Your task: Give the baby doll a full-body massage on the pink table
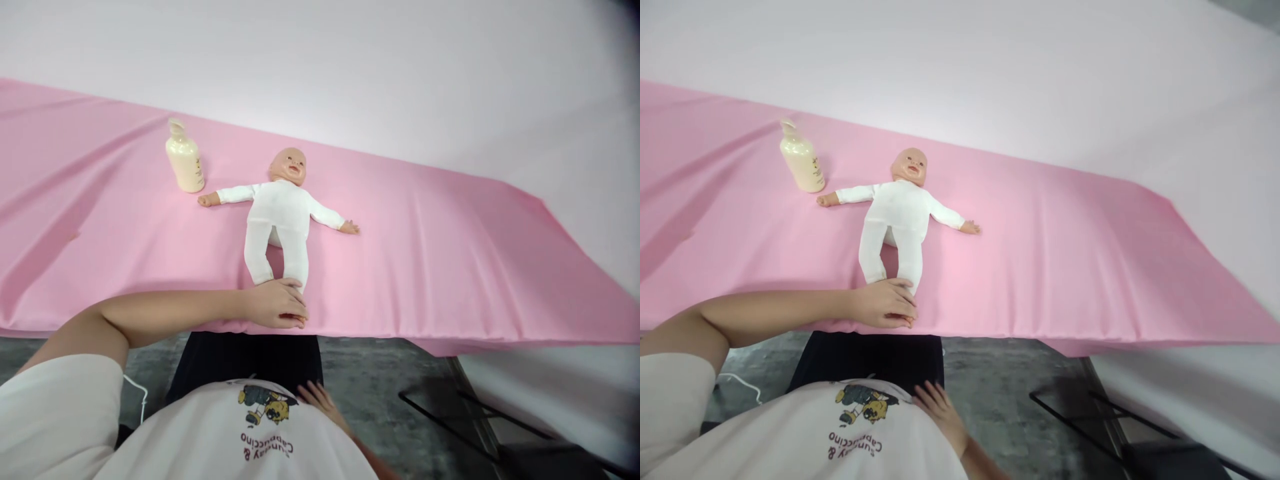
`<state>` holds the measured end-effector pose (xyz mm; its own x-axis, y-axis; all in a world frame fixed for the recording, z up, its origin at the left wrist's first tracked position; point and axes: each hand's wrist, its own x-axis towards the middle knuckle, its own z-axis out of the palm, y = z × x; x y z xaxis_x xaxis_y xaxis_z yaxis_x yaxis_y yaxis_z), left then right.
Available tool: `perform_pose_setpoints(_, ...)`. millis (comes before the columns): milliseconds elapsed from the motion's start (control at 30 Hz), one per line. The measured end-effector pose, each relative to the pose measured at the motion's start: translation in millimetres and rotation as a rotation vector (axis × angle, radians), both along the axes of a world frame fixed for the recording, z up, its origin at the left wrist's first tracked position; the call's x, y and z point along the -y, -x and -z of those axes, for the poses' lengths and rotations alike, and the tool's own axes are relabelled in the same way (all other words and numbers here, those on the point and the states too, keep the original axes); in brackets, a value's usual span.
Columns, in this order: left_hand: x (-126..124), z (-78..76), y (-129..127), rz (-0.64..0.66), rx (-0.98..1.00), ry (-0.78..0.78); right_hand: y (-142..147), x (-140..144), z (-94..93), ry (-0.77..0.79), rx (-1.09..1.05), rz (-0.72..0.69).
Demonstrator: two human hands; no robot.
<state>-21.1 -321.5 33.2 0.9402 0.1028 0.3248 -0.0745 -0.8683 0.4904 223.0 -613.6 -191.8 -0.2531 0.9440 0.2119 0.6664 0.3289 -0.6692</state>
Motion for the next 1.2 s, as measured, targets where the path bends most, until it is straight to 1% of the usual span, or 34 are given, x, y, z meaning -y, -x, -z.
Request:
perform_pose_setpoints(33, 0, -0.3, 0, -0.004, -0.002, -0.002, -17, 10, 9.9, -0.045, 0.070, 0.011)
perform_pose_setpoints(67, 0, -0.6, -1, -0.005, -0.008, -0.005, -33, 15, 14.9, -0.074, 0.105, 0.139)
perform_pose_setpoints(100, -1, -0.7, -1, -0.005, -0.016, -0.010, -46, 15, 15.0, -0.102, 0.105, 0.310)
perform_pose_setpoints(133, -1, -0.8, -2, -0.005, -0.025, -0.015, -54, 12, 10.5, -0.122, 0.101, 0.368)
perform_pose_setpoints(167, 0, -0.8, -2, -0.004, -0.034, -0.022, -57, 6, 1.7, -0.120, 0.104, 0.405)
perform_pose_setpoints(200, 0, -0.8, -3, 0.000, -0.045, -0.026, -55, -3, -10.6, -0.084, 0.136, 0.391)
perform_pose_setpoints(233, 1, -0.9, -4, 0.002, -0.058, -0.027, -48, -13, -25.5, -0.045, 0.162, 0.344)
perform_pose_setpoints(267, 2, -1.3, -4, 0.003, -0.072, -0.024, -36, -24, -41.9, -0.044, 0.169, 0.273)
perform_pose_setpoints(300, 2, -2.1, -5, 0.006, -0.088, -0.016, -22, -35, -58.8, -0.075, 0.171, 0.191)
perform_pose_setpoints(333, 2, -3.7, -6, 0.010, -0.102, -0.004, -7, -46, -75.1, -0.116, 0.163, 0.149)
perform_pose_setpoints(367, 1, -6.4, -7, 0.011, -0.107, 0.007, 8, -56, -90.3, -0.181, 0.142, 0.119)
perform_pose_setpoints(433, -9, -15.6, -10, -0.008, -0.077, 0.024, 33, -76, -115.2, -0.279, 0.092, 0.106)
perform_pose_setpoints(467, -19, -22.4, -13, -0.038, -0.042, 0.030, 43, -85, -124.7, -0.308, 0.064, 0.114)
perform_pose_setpoints(500, -33, -30.4, -18, -0.094, 0.009, 0.036, 50, -93, -132.4, -0.313, 0.031, 0.133)
perform_pose_setpoints(533, -51, -39.2, -23, -0.167, 0.071, 0.046, 55, -102, -138.5, -0.282, -0.005, 0.160)
perform_pose_setpoints(567, -72, -48.2, -29, -0.283, 0.160, 0.060, 59, -109, -143.3, -0.242, -0.047, 0.189)
perform_pose_setpoints(633, -124, -63.4, -40, -0.611, 0.356, 0.115, 64, -122, -150.3, -0.155, -0.131, 0.254)
perform_pose_setpoints(700, -177, -70.3, -48, -0.777, 0.430, 0.141, 69, -130, -155.4, -0.077, -0.201, 0.311)
perform_pose_setpoints(767, -221, -66.5, -51, -1.104, 0.493, 0.289, 73, -133, -159.7, -0.013, -0.253, 0.350)
perform_pose_setpoints(800, -237, -61.1, -52, -1.193, 0.480, 0.368, 76, -133, -161.6, 0.012, -0.277, 0.364)
perform_pose_setpoints(833, -250, -54.1, -51, -1.237, 0.449, 0.436, 77, -133, -163.2, 0.032, -0.300, 0.381)
perform_pose_setpoints(900, -265, -38.5, -48, -1.265, 0.383, 0.533, 78, -134, -165.5, 0.065, -0.356, 0.412)
perform_pose_setpoints(967, -270, -24.7, -44, -1.298, 0.302, 0.622, 74, -140, -167.3, 0.087, -0.432, 0.429)
perform_pose_setpoints(1033, -271, -15.3, -40, -1.320, 0.207, 0.631, 65, -156, -170.3, 0.103, -0.523, 0.419)
perform_pose_setpoints(1100, -272, -10.3, -38, -1.342, 0.145, 0.609, 54, -187, -175.6, 0.132, -0.618, 0.392)
perform_pose_setpoints(1133, -274, -9.0, -37, -1.353, 0.123, 0.601, 49, -207, -179.2, 0.154, -0.660, 0.406)
perform_pose_setpoints(1200, -277, -7.7, -38, -1.363, 0.093, 0.601, 42, -257, -187.7, 0.226, -0.730, 0.449)
